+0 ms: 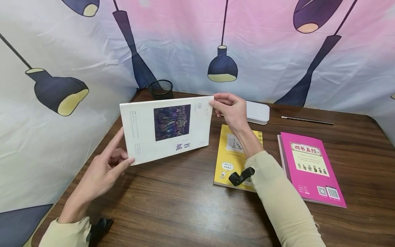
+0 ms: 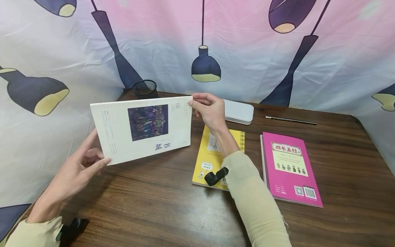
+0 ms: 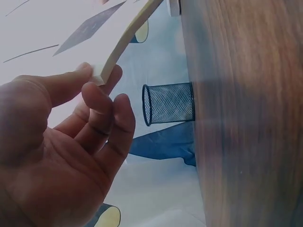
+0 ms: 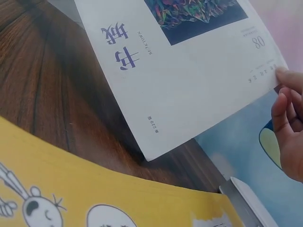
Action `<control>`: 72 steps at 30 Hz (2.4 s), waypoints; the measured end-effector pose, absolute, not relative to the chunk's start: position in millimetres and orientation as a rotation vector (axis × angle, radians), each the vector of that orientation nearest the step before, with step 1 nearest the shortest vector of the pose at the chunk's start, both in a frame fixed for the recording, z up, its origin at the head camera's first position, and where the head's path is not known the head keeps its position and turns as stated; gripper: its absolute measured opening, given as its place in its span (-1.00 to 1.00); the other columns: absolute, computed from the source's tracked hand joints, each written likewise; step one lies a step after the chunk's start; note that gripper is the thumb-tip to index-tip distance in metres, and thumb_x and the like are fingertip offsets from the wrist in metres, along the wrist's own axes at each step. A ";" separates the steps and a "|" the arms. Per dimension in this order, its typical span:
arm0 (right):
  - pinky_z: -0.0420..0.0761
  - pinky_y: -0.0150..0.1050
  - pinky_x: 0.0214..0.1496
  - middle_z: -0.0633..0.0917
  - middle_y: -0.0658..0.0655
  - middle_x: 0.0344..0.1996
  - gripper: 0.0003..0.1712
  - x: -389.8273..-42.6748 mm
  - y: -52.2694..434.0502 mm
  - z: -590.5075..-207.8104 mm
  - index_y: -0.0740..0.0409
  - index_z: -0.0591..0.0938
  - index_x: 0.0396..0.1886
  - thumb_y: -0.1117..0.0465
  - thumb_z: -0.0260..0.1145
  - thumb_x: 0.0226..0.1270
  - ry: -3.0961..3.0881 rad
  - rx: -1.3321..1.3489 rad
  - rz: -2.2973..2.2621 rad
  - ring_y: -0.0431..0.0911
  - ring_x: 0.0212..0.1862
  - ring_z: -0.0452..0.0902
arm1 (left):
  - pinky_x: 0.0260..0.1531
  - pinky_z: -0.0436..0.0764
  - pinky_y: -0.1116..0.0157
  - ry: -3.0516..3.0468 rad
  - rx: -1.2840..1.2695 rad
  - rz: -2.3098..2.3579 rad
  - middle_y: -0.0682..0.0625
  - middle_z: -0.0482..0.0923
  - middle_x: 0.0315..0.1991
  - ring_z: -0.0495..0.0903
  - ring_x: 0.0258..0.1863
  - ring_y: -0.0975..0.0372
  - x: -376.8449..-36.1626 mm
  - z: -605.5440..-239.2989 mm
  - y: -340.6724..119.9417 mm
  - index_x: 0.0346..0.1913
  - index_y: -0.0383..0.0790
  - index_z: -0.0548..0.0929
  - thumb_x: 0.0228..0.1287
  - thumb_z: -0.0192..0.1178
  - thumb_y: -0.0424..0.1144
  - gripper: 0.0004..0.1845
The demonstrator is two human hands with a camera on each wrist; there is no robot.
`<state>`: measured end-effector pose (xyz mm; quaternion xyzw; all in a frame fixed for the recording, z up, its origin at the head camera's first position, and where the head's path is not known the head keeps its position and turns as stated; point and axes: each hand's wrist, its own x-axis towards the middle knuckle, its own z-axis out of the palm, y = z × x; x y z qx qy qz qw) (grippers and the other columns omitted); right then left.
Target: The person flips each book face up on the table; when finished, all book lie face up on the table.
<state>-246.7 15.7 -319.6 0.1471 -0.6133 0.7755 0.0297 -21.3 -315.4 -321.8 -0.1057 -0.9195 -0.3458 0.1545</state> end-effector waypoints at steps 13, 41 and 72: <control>0.54 -0.36 -0.31 0.84 -0.06 -0.24 -0.60 -247.4 16.2 -313.1 0.18 0.80 0.15 0.47 0.45 0.34 -1.841 0.532 2.535 -0.20 -0.39 0.53 | -0.61 0.48 0.27 -2.553 -0.328 -1.340 0.05 0.59 -0.50 0.51 -0.64 0.20 -24.2 -315.8 -317.9 0.75 0.21 -0.13 0.32 0.26 -0.69 0.19; 0.34 -0.26 -0.41 0.68 0.07 -0.20 -0.13 -246.8 40.5 -311.6 -0.32 0.38 0.62 0.42 0.35 0.47 -2.396 0.934 2.274 -0.09 -0.54 0.27 | -0.50 0.61 0.26 -2.432 -0.394 -1.876 0.05 0.76 -0.35 0.56 -0.58 0.19 -25.1 -325.1 -322.1 0.75 0.20 -0.20 0.43 0.14 -0.67 0.12; 0.38 -0.26 -0.36 0.68 0.12 -0.20 -0.29 -251.8 49.5 -326.5 -0.07 0.45 0.59 0.37 0.31 0.51 -2.705 0.865 2.112 -0.09 -0.45 0.34 | -0.28 0.66 0.34 -2.783 -0.182 -1.790 -0.03 0.77 -0.32 0.67 -0.45 0.23 -23.5 -335.0 -307.5 0.73 -0.20 -0.35 0.48 0.28 -0.42 0.11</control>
